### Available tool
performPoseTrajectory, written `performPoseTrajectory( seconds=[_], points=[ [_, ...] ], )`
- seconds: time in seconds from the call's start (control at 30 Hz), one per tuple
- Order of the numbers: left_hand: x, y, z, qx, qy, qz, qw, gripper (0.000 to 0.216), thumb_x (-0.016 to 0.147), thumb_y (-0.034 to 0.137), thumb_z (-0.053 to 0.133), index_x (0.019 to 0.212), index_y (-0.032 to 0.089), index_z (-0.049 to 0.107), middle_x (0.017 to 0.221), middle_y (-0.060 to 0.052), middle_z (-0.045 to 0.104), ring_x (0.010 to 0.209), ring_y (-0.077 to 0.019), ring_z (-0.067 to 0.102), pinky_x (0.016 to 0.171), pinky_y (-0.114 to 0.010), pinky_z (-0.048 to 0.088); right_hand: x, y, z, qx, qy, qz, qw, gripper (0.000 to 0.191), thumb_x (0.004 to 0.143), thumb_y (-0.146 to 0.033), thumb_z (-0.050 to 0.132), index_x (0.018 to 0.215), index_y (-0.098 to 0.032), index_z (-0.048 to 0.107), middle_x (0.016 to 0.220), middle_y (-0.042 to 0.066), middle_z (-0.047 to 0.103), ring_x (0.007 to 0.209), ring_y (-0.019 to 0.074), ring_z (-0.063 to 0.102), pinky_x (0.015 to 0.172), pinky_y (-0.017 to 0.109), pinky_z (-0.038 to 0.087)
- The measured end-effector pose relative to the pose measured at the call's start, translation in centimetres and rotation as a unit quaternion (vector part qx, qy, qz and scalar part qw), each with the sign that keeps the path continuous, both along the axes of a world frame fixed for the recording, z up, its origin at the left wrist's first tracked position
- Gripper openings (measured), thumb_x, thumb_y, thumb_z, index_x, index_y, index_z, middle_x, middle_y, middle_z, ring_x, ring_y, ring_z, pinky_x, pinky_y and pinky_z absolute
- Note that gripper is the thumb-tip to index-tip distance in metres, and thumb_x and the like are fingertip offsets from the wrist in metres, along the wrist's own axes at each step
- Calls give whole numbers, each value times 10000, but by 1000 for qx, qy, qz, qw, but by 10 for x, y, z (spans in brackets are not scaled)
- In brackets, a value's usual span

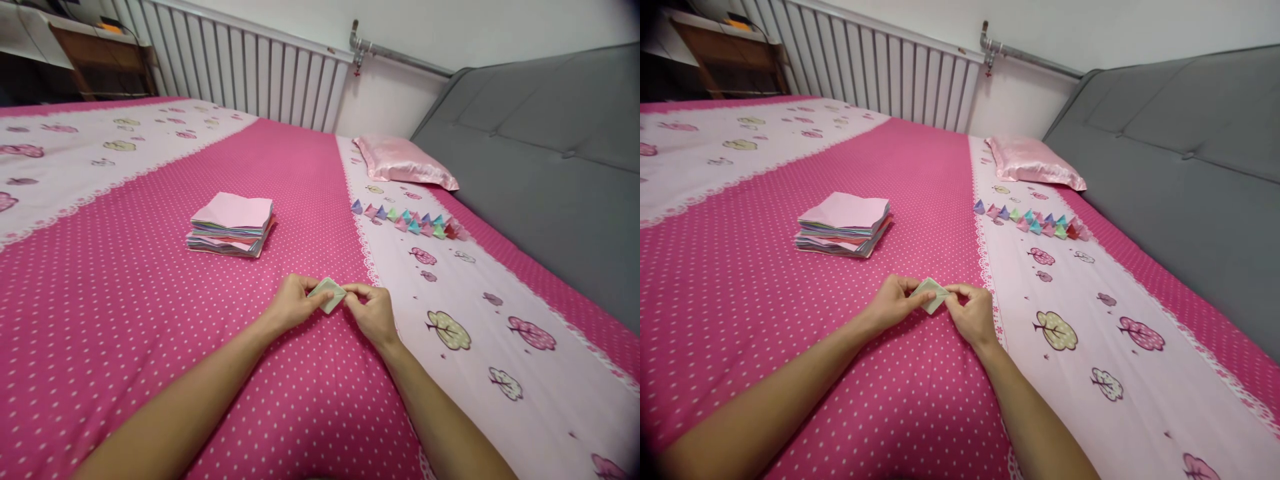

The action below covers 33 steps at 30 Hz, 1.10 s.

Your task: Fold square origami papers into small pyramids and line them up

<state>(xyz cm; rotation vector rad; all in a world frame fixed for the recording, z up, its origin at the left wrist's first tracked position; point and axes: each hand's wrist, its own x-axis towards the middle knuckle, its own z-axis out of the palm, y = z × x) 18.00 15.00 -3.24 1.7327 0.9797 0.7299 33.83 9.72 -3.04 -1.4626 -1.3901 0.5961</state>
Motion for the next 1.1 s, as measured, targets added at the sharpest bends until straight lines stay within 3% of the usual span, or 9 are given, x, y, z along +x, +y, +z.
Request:
performPoseTrajectory(
  seconds=[0.2,0.33,0.47,0.63,0.83,1.1],
  points=[
    [0,-3,4,-27,-28,-4,999,387,690,462,568,571,95,601,476,37,392,451,-58,300,432,-200,206,3,1,-1,6,99,61,993,184,736,-237,562,860,-172,682,793,38,695,728,178,630,689,295,490],
    [0,-5,4,-24,-25,-63,997,399,719,457,546,541,100,576,472,40,374,453,-55,291,433,-201,201,-2,0,-2,-8,116,93,989,158,722,-317,632,744,-168,681,713,31,682,664,164,615,658,284,486],
    [0,-6,4,-15,-24,-100,995,317,749,378,512,642,100,621,526,27,449,477,-67,348,461,-202,257,-2,1,-3,-26,144,82,986,167,716,-333,649,716,-167,673,669,13,670,604,140,598,599,254,472],
    [1,-4,-2,10,-19,-60,998,232,723,311,504,635,113,586,538,25,472,481,-72,371,462,-200,273,-2,1,-3,-31,142,71,987,176,717,-340,648,714,-165,664,646,3,665,568,127,590,570,240,459],
    [3,-3,-10,-11,-24,-20,999,176,662,270,501,564,127,527,493,46,412,448,-60,339,441,-195,245,-5,-2,-2,-41,110,99,988,204,716,-354,636,740,-153,658,657,20,658,572,141,587,546,245,455],
    [2,-4,-8,-19,-12,-29,999,189,656,273,506,536,127,521,470,54,370,437,-54,298,428,-195,211,-5,-1,-4,-46,83,90,991,172,696,-317,621,722,-152,661,639,17,656,549,138,577,517,242,458]
  ],
)
